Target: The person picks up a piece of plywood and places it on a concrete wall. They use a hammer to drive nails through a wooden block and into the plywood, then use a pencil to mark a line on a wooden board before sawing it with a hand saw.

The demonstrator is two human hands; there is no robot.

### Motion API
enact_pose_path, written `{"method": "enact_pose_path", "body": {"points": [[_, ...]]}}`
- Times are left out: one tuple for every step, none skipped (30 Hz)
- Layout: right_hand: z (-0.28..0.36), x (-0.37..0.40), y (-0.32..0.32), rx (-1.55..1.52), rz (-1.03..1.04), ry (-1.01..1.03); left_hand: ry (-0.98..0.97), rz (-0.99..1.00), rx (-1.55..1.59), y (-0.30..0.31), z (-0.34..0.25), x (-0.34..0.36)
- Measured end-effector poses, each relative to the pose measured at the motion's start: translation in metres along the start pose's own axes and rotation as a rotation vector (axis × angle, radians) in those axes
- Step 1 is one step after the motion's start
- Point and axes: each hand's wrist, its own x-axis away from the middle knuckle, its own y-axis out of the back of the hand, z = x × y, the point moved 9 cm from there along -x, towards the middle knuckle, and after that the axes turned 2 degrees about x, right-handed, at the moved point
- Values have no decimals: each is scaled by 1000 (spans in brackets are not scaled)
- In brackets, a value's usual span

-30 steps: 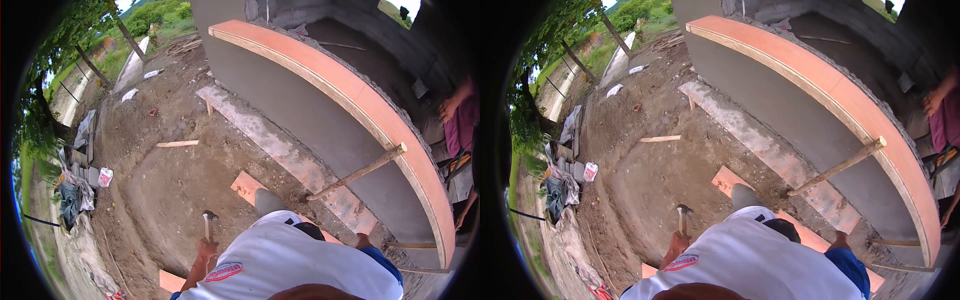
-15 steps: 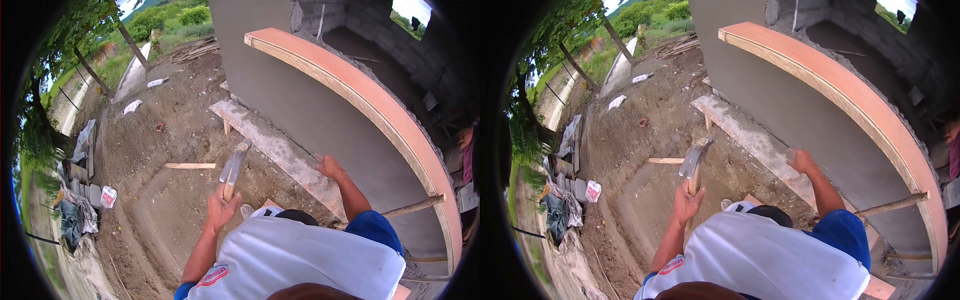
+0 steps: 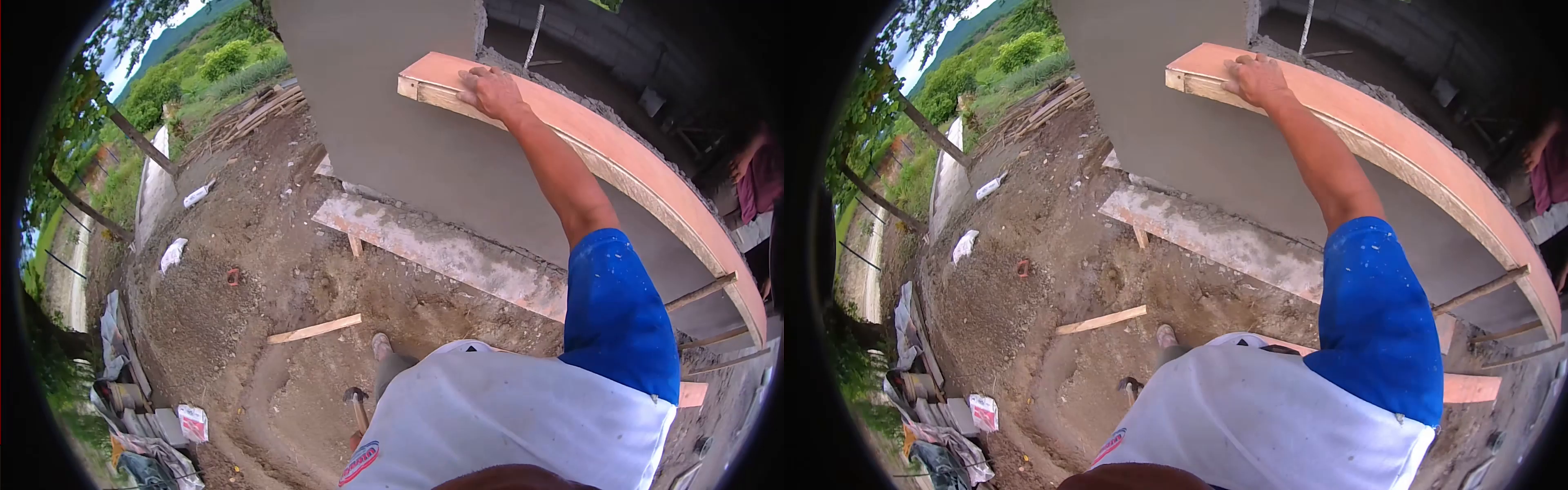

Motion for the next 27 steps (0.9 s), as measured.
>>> {"method": "enact_pose_path", "body": {"points": [[-8, -1, -21, 26, 174, -22, -34, 26, -43, 5, 12, -30], [-15, -2, -30, -15, 119, 24, -77, 41, -76, 18, 16, -64], [-14, -3, -25, 25, 103, 32, -121, 50, -94, 34, 12, -93], [-9, -5, -22, 58, 96, 48, -160, 54, -98, 50, 9, -118], [-2, -6, -16, 88, 89, 64, -192, 45, -84, 74, -3, -137], [3, -7, -9, 174, 124, 22, -207, 28, -50, 99, -16, -153], [8, -16, 9, 268, 149, -15, -206, 21, -17, 137, -59, -144], [7, -23, 21, 359, 178, -52, -206, 13, 16, 177, -107, -131], [6, -27, 25, 407, 168, -49, -205, 5, 48, 217, -155, -118], [4, -34, 29, 457, 155, -42, -277, -39, 30, 229, -158, -149], [4, -37, 30, 501, 152, -33, -309, -53, 12, 241, -155, -177], [6, -38, 38, 503, 111, -23, -339, -64, -8, 260, -177, -185], [8, -37, 49, 505, 41, -18, -369, -75, -29, 275, -199, -191], [9, -34, 57, 510, 21, -23, -413, -77, 12, 286, -219, -196], [9, -32, 64, 515, 2, -27, -454, -79, 56, 296, -238, -198], [9, -28, 70, 549, -39, 0, -492, -83, 102, 301, -254, -201], [2, -22, 77, 553, -65, -54, -451, -47, 126, 300, -260, -211], [-5, -16, 86, 556, -92, -107, -407, -14, 149, 295, -265, -222], [-11, -8, 93, 558, -118, -158, -361, 20, 173, 291, -275, -223], [-25, -2, 92, 466, -53, -256, -366, 68, 251, 285, -290, -219], [-26, 5, 88, 407, -70, -214, -371, 112, 333, 281, -314, -204], [-27, 14, 75, 344, -88, -173, -374, 152, 414, 275, -331, -192], [-28, 24, 62, 279, -109, -136, -371, 182, 418, 266, -340, -187], [-33, 33, 39, 223, 16, -176, -375, 210, 423, 257, -352, -184], [-39, 41, 26, 213, 43, -203, -377, 241, 424, 250, -363, -180], [-48, 50, 13, 204, 72, -229, -372, 269, 395, 244, -374, -175], [-54, 56, 6, 195, 102, -253, -380, 292, 392, 239, -383, -170]]}}
